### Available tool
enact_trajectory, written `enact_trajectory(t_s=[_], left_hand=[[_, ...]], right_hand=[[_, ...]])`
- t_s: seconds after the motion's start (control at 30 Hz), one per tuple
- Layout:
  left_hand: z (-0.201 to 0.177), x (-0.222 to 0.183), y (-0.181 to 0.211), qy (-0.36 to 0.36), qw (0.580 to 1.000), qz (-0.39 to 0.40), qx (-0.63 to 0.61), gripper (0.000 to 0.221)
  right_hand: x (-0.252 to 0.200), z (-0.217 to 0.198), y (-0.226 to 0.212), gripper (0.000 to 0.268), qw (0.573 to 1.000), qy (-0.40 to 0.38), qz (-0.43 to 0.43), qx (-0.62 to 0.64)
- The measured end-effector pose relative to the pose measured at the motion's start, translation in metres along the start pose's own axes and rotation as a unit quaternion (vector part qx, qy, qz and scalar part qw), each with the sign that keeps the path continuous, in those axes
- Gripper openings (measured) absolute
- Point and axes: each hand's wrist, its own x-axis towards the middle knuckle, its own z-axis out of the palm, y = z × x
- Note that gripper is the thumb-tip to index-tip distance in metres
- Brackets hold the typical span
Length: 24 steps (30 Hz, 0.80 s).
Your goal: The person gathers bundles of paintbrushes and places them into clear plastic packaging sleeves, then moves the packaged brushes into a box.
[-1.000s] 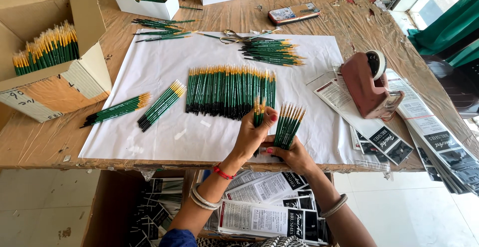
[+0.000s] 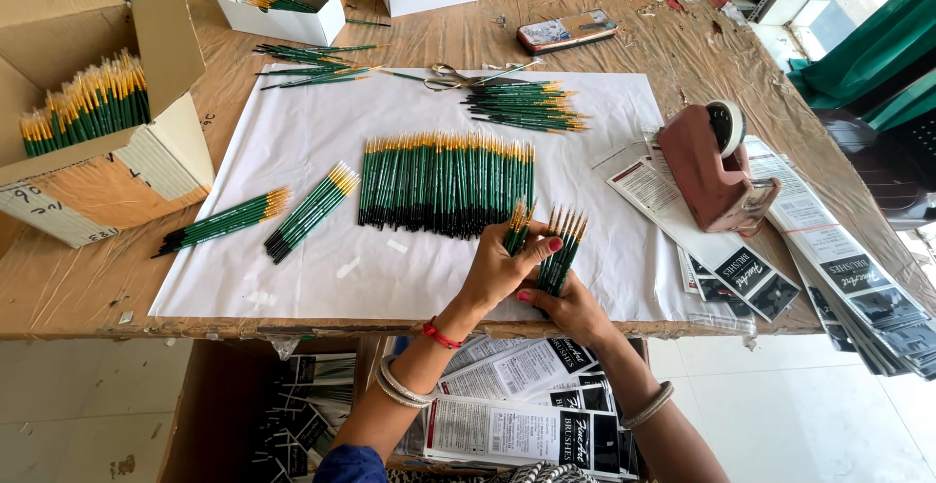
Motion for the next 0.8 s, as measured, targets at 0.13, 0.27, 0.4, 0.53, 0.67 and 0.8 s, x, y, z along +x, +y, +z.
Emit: enact_trajectory(t_s=[0.13, 0.27, 0.4, 0.53, 0.67, 0.8], left_hand=[[-0.001, 0.000, -0.007, 0.005, 0.999, 0.012, 0.038, 0.023], [-0.004, -0.002, -0.004, 0.008, 1.000, 0.006, 0.017, 0.022], [-0.006, -0.002, 0.001, 0.004, 1.000, -0.007, -0.009, 0.024], [-0.005, -0.003, -0.002, 0.004, 1.000, -0.003, -0.011, 0.024], [-0.005, -0.003, -0.001, 0.004, 1.000, 0.006, 0.004, 0.024], [-0.005, -0.003, -0.001, 0.010, 1.000, -0.005, 0.021, 0.023]], right_hand=[[0.001, 0.000, 0.004, 0.032, 1.000, 0.012, -0.004, -0.006], [0.000, 0.000, 0.002, 0.031, 1.000, 0.012, -0.006, -0.016], [-0.001, 0.003, -0.005, 0.031, 1.000, -0.004, 0.004, 0.028], [0.000, 0.001, -0.002, 0.031, 0.999, -0.018, -0.012, 0.039], [-0.002, 0.002, -0.004, 0.033, 1.000, 0.007, 0.011, 0.013], [-0.003, 0.003, -0.008, 0.034, 0.999, 0.011, 0.035, 0.009]])
